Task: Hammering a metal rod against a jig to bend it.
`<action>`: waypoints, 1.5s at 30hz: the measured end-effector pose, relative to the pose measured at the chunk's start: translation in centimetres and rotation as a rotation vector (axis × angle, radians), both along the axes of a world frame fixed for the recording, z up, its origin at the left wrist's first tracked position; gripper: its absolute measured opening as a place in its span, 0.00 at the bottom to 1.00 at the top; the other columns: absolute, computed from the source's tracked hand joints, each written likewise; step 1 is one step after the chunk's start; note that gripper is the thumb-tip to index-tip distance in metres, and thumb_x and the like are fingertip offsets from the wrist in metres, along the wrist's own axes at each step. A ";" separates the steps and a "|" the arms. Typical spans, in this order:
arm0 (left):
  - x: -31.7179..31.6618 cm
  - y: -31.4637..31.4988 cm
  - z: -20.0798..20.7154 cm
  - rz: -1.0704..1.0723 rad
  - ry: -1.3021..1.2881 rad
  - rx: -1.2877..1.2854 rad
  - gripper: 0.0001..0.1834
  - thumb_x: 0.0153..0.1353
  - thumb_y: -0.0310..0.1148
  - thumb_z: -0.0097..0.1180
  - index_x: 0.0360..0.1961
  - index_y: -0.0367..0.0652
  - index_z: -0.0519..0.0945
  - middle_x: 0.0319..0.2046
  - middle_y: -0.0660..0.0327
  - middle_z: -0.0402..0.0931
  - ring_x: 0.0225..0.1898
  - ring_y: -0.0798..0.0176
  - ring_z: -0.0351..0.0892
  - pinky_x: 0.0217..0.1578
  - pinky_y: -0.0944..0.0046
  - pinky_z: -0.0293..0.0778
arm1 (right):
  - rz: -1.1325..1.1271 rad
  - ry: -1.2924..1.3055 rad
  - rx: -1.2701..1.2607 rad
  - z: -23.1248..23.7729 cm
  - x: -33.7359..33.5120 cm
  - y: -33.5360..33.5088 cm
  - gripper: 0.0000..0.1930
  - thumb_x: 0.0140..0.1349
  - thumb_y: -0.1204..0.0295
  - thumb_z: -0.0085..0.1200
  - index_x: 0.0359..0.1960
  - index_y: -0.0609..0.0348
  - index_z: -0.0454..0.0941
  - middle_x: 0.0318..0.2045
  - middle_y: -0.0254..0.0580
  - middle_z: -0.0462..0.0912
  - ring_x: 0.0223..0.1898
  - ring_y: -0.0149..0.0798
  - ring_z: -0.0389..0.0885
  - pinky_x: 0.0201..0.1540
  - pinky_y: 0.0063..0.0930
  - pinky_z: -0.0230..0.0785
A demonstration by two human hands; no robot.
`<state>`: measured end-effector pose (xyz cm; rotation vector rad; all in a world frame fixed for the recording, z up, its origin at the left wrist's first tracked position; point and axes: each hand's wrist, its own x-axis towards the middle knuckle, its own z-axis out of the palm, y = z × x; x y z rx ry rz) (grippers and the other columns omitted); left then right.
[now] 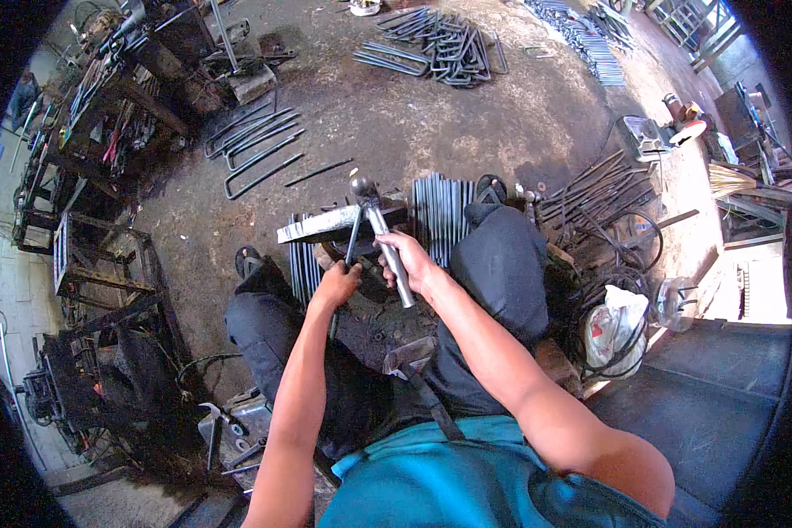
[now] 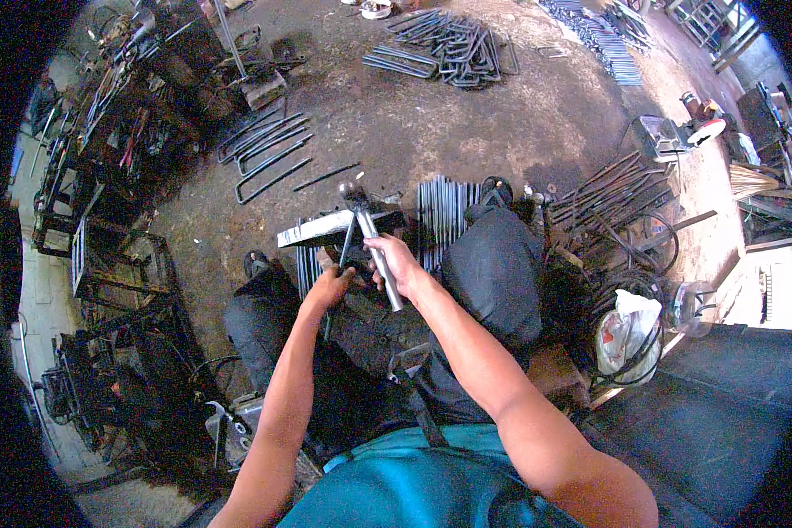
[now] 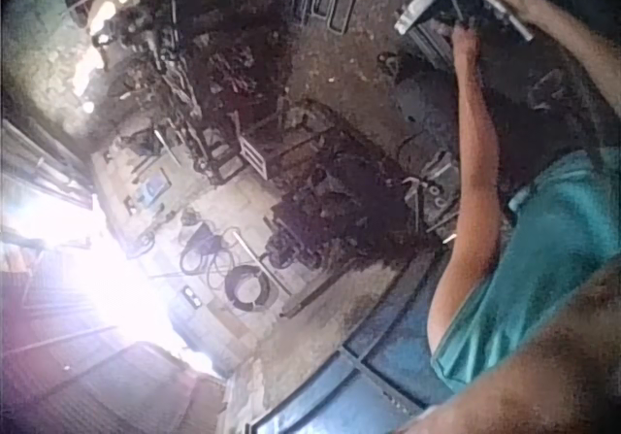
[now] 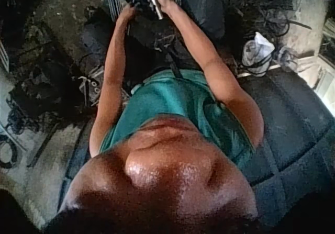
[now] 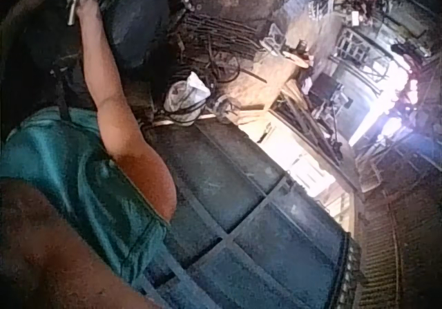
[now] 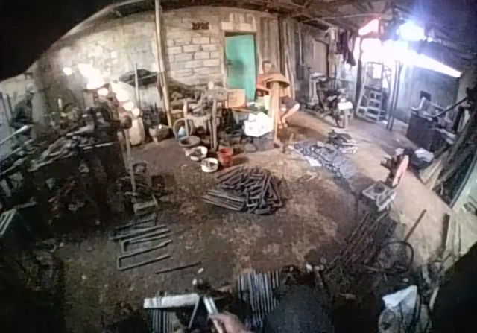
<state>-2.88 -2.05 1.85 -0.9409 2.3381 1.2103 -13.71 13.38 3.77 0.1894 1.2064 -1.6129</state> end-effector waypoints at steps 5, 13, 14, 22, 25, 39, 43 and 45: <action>0.4 -0.4 -1.8 -0.038 0.043 -0.016 0.25 0.63 0.48 0.48 0.44 0.31 0.74 0.41 0.38 0.77 0.48 0.38 0.75 0.47 0.50 0.70 | -0.034 -0.086 0.016 -1.2 0.0 -0.3 0.13 0.58 0.57 0.51 0.30 0.54 0.72 0.18 0.34 0.73 0.15 0.32 0.72 0.17 0.31 0.66; 0.6 -1.0 -4.9 0.039 0.003 -0.020 0.29 0.65 0.53 0.44 0.44 0.33 0.77 0.40 0.39 0.78 0.48 0.43 0.77 0.50 0.53 0.68 | -0.043 -0.073 -0.095 -1.2 -1.0 0.4 0.15 0.55 0.54 0.53 0.29 0.53 0.73 0.21 0.32 0.73 0.15 0.31 0.71 0.14 0.27 0.63; 0.9 -0.5 -4.2 0.081 0.025 -0.055 0.29 0.65 0.54 0.43 0.44 0.33 0.76 0.39 0.38 0.78 0.48 0.40 0.76 0.49 0.51 0.69 | -0.019 -0.021 -0.037 -1.5 -1.3 0.5 0.14 0.55 0.55 0.53 0.29 0.52 0.72 0.20 0.31 0.73 0.15 0.30 0.70 0.14 0.26 0.62; 0.6 -0.8 -2.3 0.038 0.021 -0.096 0.29 0.66 0.51 0.40 0.42 0.29 0.76 0.41 0.32 0.75 0.49 0.33 0.72 0.52 0.43 0.67 | 0.053 0.345 0.169 0.5 -1.4 0.4 0.12 0.54 0.68 0.61 0.26 0.54 0.67 0.13 0.26 0.65 0.10 0.25 0.63 0.11 0.23 0.57; 1.1 -1.2 -3.1 0.064 0.035 -0.057 0.34 0.65 0.57 0.40 0.44 0.30 0.77 0.42 0.33 0.75 0.49 0.35 0.74 0.49 0.45 0.69 | 0.060 0.357 0.158 1.2 -1.3 0.4 0.13 0.54 0.70 0.62 0.24 0.54 0.67 0.13 0.26 0.65 0.09 0.24 0.62 0.10 0.23 0.56; 1.7 -2.0 -3.0 0.132 -0.041 0.036 0.26 0.59 0.47 0.54 0.42 0.30 0.79 0.44 0.37 0.75 0.50 0.40 0.75 0.51 0.48 0.71 | 0.016 0.860 -0.303 19.4 -2.1 -3.9 0.10 0.57 0.76 0.60 0.28 0.58 0.68 0.15 0.32 0.69 0.10 0.26 0.64 0.12 0.21 0.57; 2.0 -2.0 -3.6 0.131 -0.051 -0.029 0.24 0.59 0.46 0.53 0.41 0.32 0.80 0.44 0.40 0.77 0.49 0.42 0.76 0.51 0.49 0.71 | 0.048 0.850 -0.304 16.1 -1.6 -4.3 0.10 0.54 0.78 0.61 0.30 0.58 0.70 0.18 0.34 0.72 0.12 0.28 0.67 0.16 0.23 0.60; 1.9 -2.1 -3.5 0.137 -0.041 -0.030 0.23 0.59 0.46 0.53 0.41 0.33 0.81 0.44 0.40 0.77 0.49 0.43 0.77 0.51 0.50 0.72 | 0.101 0.757 -0.142 10.8 -1.3 -3.1 0.10 0.53 0.75 0.62 0.29 0.57 0.70 0.17 0.33 0.72 0.13 0.28 0.68 0.15 0.23 0.60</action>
